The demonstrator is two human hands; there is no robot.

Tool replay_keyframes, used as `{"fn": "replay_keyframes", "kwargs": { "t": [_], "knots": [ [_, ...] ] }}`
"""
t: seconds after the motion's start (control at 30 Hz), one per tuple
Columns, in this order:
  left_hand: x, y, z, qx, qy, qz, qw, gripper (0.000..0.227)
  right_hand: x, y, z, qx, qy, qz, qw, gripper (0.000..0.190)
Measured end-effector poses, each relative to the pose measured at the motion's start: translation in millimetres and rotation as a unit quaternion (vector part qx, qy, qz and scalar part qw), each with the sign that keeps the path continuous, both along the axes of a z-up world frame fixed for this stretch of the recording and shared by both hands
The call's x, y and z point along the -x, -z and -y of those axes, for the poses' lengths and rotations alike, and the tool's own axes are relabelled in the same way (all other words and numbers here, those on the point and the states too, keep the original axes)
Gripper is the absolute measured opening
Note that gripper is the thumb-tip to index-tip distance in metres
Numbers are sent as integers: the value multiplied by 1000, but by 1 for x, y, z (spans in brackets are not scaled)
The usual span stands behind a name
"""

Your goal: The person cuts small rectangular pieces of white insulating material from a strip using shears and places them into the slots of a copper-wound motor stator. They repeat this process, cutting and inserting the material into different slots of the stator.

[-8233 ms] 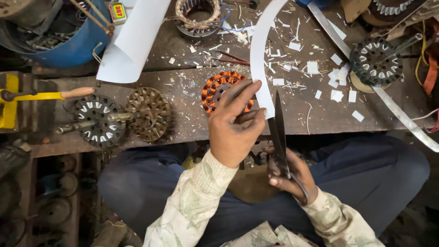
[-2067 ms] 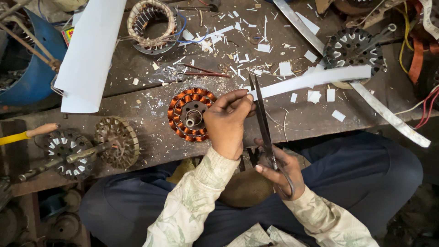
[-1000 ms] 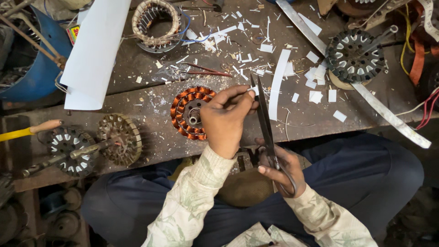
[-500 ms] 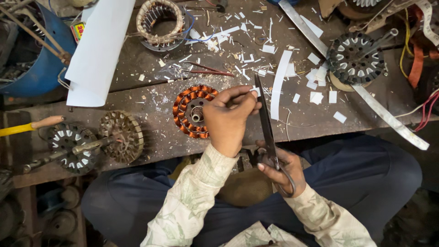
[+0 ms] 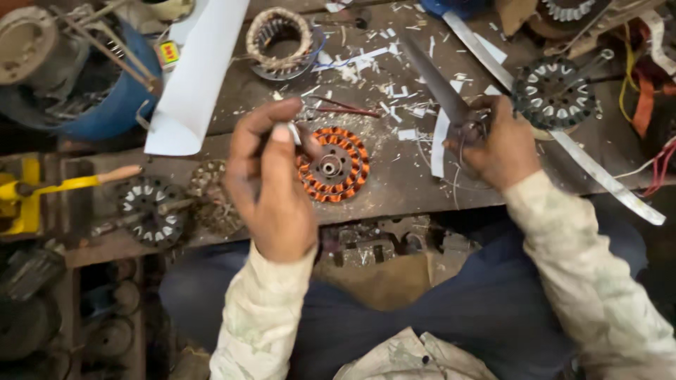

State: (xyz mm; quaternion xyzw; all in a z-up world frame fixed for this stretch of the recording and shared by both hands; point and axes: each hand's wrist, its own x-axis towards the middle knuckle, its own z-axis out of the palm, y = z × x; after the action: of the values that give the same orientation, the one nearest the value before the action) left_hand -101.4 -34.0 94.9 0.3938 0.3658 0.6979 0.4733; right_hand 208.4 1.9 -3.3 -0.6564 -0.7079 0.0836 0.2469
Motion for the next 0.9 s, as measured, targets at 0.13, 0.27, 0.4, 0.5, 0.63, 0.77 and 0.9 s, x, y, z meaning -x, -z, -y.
{"fn": "replay_keyframes", "kwargs": {
  "t": [0.13, 0.27, 0.4, 0.5, 0.63, 0.77, 0.9],
  "knots": [
    [25, 23, -15, 71, -18, -47, 996, 17, 6, 21, -11, 5, -32, -10, 999, 57],
    [27, 51, 1, 97, -1, -53, 994, 18, 19, 38, 4, 10, 16, 29, 999, 47],
    [20, 71, 7, 94, 42, 15, 995, 17, 30, 30, -1, 31, 9, 80, 996, 48],
    [15, 82, 12, 95, 58, 14, 994, 13, 39, 11, 1, 24, -8, 97, 995, 45],
    [7, 85, 25, 180, 89, 66, 977, 20, 65, -29, 23, -40, -79, -33, 996, 29],
    [-7, 83, 40, 223, 156, 73, 960, 19, 97, -51, 57, -12, -170, -228, 959, 30],
    [-16, 83, 45, 154, 183, -56, 969, 15, 108, -48, 73, -23, -186, -273, 944, 26]
  ]
}}
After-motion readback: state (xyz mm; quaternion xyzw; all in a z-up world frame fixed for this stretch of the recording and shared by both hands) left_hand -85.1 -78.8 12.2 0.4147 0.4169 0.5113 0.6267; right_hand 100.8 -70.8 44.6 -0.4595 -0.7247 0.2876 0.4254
